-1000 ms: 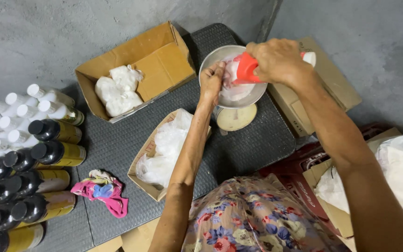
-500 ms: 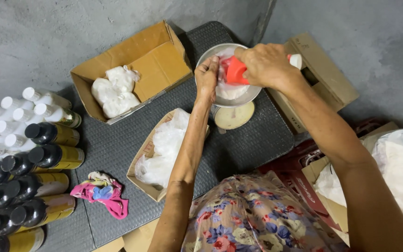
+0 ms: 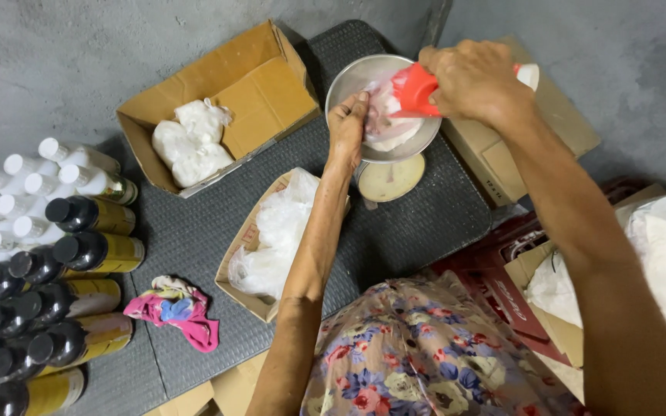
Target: Weighing white powder on a scale and bagging it into small plastic bags.
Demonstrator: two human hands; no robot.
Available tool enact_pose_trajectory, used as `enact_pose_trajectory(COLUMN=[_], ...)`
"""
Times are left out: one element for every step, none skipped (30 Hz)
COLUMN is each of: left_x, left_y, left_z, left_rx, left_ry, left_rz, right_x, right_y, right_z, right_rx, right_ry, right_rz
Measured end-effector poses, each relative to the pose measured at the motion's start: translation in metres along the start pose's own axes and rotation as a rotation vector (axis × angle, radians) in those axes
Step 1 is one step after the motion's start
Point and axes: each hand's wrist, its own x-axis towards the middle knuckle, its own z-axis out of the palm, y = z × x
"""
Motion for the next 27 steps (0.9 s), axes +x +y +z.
enact_pose_trajectory(left_x=[0.003, 0.005, 0.004, 0.004, 0.012, 0.021, 0.021, 0.021, 0.02, 0.016, 0.012, 0.008, 0.029, 0.049, 0.069, 0.067, 0.068, 0.069, 0.072, 0.076, 0.078, 0.064, 0.046, 0.029, 0.027, 0.026, 0.024], left_y=[0.0, 0.0, -0.002, -0.013, -0.02, -0.028, -0.027, -0.027, -0.027, -0.016, -0.007, 0.001, -0.015, -0.032, -0.049, -0.036, -0.02, -0.003, -0.003, -0.004, -0.005, 0.006, 0.015, 0.023, 0.01, -0.004, -0.018], left_z=[0.0, 0.0, -0.002, -0.009, -0.012, -0.014, -0.014, -0.013, -0.015, -0.012, -0.007, -0.001, -0.011, -0.02, -0.032, -0.025, -0.016, -0.007, -0.007, -0.007, -0.009, 0.003, 0.011, 0.02, 0.012, 0.005, -0.001], left_rx=[-0.003, -0.023, -0.039, -0.038, -0.04, -0.043, -0.043, 0.003, 0.053, 0.058, -0.016, -0.089, -0.089, -0.085, -0.079, -0.078, -0.161, -0.244, -0.243, -0.203, -0.164, -0.165, -0.173, -0.182, -0.181, -0.166, -0.152], left_ry=[-0.004, 0.041, 0.089, 0.089, 0.071, 0.053, 0.05, 0.057, 0.065, 0.064, 0.06, 0.057, 0.052, 0.057, 0.066, 0.063, 0.002, -0.059, -0.064, -0.115, -0.157, -0.159, -0.117, -0.074, -0.068, -0.044, -0.026], left_rz=[0.003, -0.039, -0.09, -0.097, -0.035, 0.026, 0.024, 0.024, 0.024, 0.021, -0.024, -0.071, -0.076, -0.043, -0.007, -0.01, -0.016, -0.022, -0.018, 0.071, 0.16, 0.163, 0.105, 0.048, 0.048, 0.001, -0.048], right_x=[-0.001, -0.003, -0.006, -0.009, -0.008, -0.008, -0.011, -0.013, -0.016, -0.013, -0.012, -0.012, -0.012, -0.012, -0.01, -0.009, -0.005, -0.001, -0.003, -0.005, -0.006, -0.01, -0.015, -0.019, -0.023, -0.027, -0.032], right_y=[-0.002, -0.004, -0.008, -0.012, -0.014, -0.016, -0.013, -0.01, -0.008, -0.009, -0.008, -0.006, -0.013, -0.019, -0.026, -0.027, -0.027, -0.027, -0.026, -0.026, -0.025, -0.022, -0.021, -0.02, -0.019, -0.018, -0.017], right_z=[-0.005, -0.01, -0.012, -0.006, -0.002, 0.001, 0.001, 0.002, 0.005, 0.008, 0.012, 0.015, 0.014, 0.012, 0.012, 0.02, 0.026, 0.03, 0.03, 0.03, 0.031, 0.031, 0.032, 0.034, 0.034, 0.033, 0.032], right_rx=[-0.005, 0.027, 0.066, 0.07, 0.044, 0.019, 0.019, 0.01, 0.004, 0.009, 0.087, 0.165, 0.164, 0.177, 0.191, 0.191, 0.193, 0.195, 0.192, 0.21, 0.229, 0.227, 0.199, 0.171, 0.175, 0.126, 0.075], right_ry=[0.003, -0.011, -0.031, -0.036, -0.093, -0.149, -0.149, -0.041, 0.068, 0.068, 0.033, -0.003, -0.004, 0.04, 0.085, 0.085, 0.127, 0.169, 0.176, 0.205, 0.23, 0.233, 0.269, 0.305, 0.302, 0.279, 0.256], right_rz=[0.001, 0.012, 0.025, 0.029, 0.046, 0.064, 0.067, 0.024, -0.019, -0.016, 0.023, 0.061, 0.069, 0.068, 0.062, 0.067, 0.082, 0.097, 0.099, 0.131, 0.161, 0.159, 0.136, 0.113, 0.109, 0.098, 0.093])
